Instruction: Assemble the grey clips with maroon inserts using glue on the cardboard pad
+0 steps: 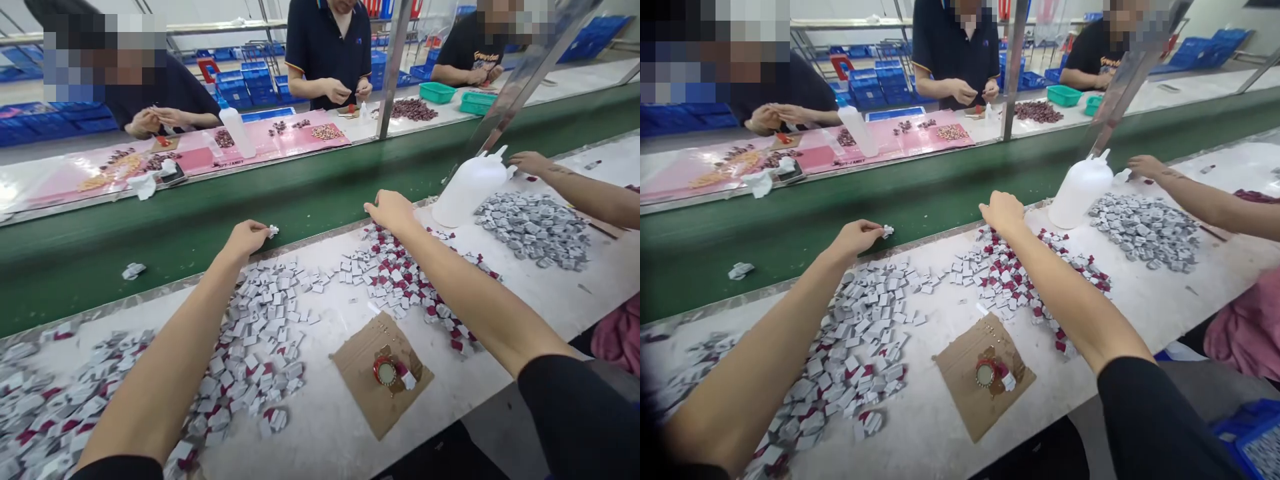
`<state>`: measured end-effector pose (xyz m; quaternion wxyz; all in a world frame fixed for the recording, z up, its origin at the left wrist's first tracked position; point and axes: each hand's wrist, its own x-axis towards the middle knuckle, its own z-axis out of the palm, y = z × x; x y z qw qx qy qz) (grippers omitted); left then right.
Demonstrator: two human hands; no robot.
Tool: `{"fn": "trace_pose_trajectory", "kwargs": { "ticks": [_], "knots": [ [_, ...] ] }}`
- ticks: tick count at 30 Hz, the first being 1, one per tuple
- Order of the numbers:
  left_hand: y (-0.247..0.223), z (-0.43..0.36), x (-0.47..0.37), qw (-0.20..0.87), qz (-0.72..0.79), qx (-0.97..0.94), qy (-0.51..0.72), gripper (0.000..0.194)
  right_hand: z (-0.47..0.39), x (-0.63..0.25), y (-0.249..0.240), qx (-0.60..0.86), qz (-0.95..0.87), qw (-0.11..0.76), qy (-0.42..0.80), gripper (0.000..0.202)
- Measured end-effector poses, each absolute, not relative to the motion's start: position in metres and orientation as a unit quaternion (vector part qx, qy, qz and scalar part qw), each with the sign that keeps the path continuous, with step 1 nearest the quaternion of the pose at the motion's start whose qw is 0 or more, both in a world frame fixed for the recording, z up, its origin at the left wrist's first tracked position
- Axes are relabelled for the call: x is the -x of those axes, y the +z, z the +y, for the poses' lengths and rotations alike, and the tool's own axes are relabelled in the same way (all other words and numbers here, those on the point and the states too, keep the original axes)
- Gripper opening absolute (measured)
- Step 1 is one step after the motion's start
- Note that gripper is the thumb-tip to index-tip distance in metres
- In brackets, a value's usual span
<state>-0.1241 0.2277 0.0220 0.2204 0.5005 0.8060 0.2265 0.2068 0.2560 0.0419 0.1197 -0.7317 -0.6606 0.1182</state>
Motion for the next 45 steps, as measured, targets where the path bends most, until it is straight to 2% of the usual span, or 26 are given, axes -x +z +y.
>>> {"fn": "trace_pose_trajectory", "kwargs": {
  "ticks": [2,6,10,13,18,22,27,31,34,38,42,45],
  "knots": [
    [0.023,0.22,0.126,0.206,0.806,-0.509,0.22,0.026,0.28,-0.191,0.03,0.732,-0.658,0.113,0.135,0.017],
    [0.021,0.185,0.115,0.16,0.771,-0.583,0.199,0.041,0.291,-0.174,0.01,0.693,-0.69,0.13,0.162,0.028],
    [0.021,0.133,0.089,0.141,0.621,-0.76,0.128,0.034,0.282,-0.166,0.006,0.637,-0.728,0.179,0.181,0.028],
    [0.02,0.107,0.077,0.153,0.558,-0.809,0.105,0.026,0.263,-0.164,0.015,0.603,-0.74,0.221,0.2,0.027],
    [0.01,0.104,0.081,0.161,0.517,-0.835,0.099,0.022,0.185,-0.187,0.044,0.507,-0.733,0.313,0.328,0.009],
    [-0.003,0.107,0.087,0.149,0.507,-0.84,0.12,0.018,0.092,-0.227,0.058,0.485,-0.653,0.377,0.442,0.009],
    [-0.007,0.097,0.082,0.109,0.518,-0.84,0.115,0.021,-0.009,-0.26,0.039,0.535,-0.596,0.414,0.432,0.004],
    [-0.002,0.091,0.071,0.105,0.538,-0.83,0.107,0.027,-0.056,-0.265,0.017,0.549,-0.557,0.428,0.454,0.004],
    [0.005,0.085,0.063,0.147,0.54,-0.816,0.145,0.029,-0.071,-0.264,0.008,0.552,-0.524,0.441,0.475,0.009],
    [0.021,0.066,0.049,0.266,0.514,-0.783,0.226,0.023,-0.076,-0.263,0.004,0.547,-0.491,0.458,0.499,0.015],
    [0.032,0.037,0.027,0.428,0.527,-0.683,0.27,0.029,-0.082,-0.261,0.002,0.554,-0.521,0.456,0.462,0.007],
    [0.03,0.02,0.014,0.502,0.543,-0.621,0.261,0.033,-0.087,-0.257,0.001,0.551,-0.556,0.449,0.431,0.004]
  ]
}}
